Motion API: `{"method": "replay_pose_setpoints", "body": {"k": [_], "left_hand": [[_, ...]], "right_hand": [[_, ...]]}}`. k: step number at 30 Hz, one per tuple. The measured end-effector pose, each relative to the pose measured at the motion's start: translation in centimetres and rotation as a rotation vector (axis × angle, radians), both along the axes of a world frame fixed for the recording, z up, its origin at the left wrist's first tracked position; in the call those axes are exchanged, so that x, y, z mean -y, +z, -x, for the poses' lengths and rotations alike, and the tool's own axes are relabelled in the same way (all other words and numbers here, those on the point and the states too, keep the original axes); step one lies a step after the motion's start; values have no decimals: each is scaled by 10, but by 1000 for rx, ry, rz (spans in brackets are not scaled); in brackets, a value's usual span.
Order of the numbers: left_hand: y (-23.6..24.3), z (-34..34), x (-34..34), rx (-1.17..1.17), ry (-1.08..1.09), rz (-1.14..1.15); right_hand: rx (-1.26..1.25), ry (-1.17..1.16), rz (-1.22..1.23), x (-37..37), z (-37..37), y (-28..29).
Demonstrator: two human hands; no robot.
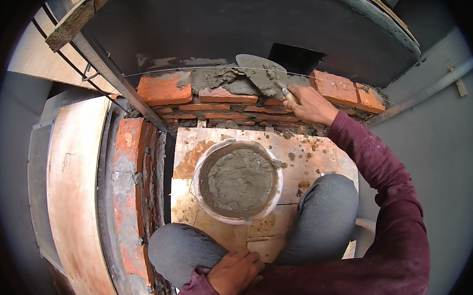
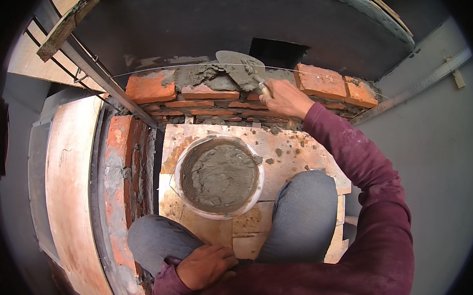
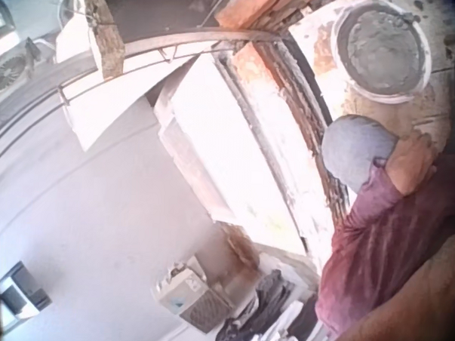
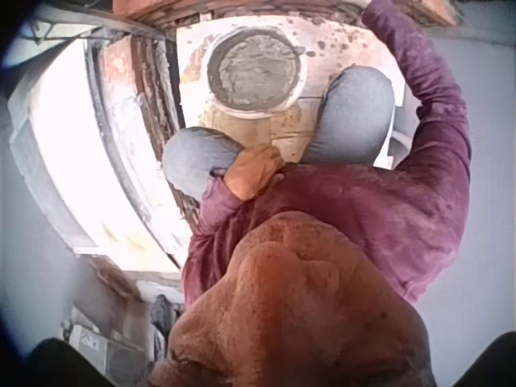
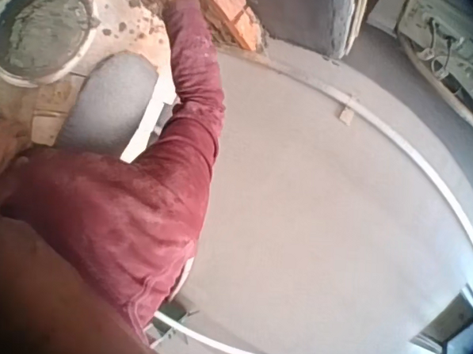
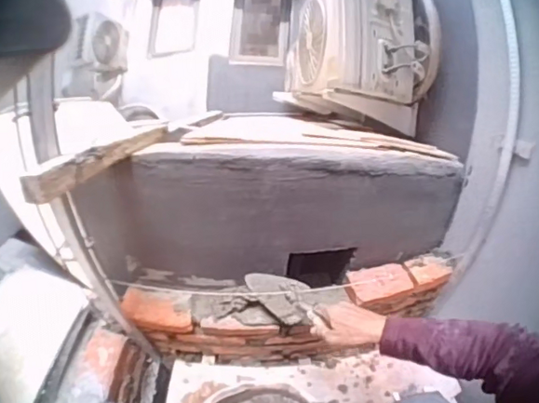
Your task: The person applies mortar to a row of bricks using a trowel and then positions and levels a new brick on top, using a hammer for adjustment.
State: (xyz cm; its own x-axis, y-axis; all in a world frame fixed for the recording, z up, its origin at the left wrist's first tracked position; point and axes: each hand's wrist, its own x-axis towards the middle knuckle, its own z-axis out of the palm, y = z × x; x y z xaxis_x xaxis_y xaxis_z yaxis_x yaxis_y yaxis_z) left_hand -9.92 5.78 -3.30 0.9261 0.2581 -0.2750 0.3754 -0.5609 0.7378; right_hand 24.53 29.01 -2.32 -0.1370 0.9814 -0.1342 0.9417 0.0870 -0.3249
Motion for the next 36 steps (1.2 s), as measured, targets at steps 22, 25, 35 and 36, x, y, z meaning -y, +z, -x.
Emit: {"method": "replay_pose_setpoints", "body": {"k": [22,25,35,36], "left_hand": [[-1,10,0,128,-34,-132],[6,10,-2,112,-14,-110],[9,-5,-8,41,-18,-59],[9,-7,-9,38,-16,-52]], "right_hand": [[-7,-210,320,41,-21,19],[-48,-216,331,60,-10,13],[-228,-363,301,85,-62,-4],[-324,-418,328,91,-60,-1]]}}
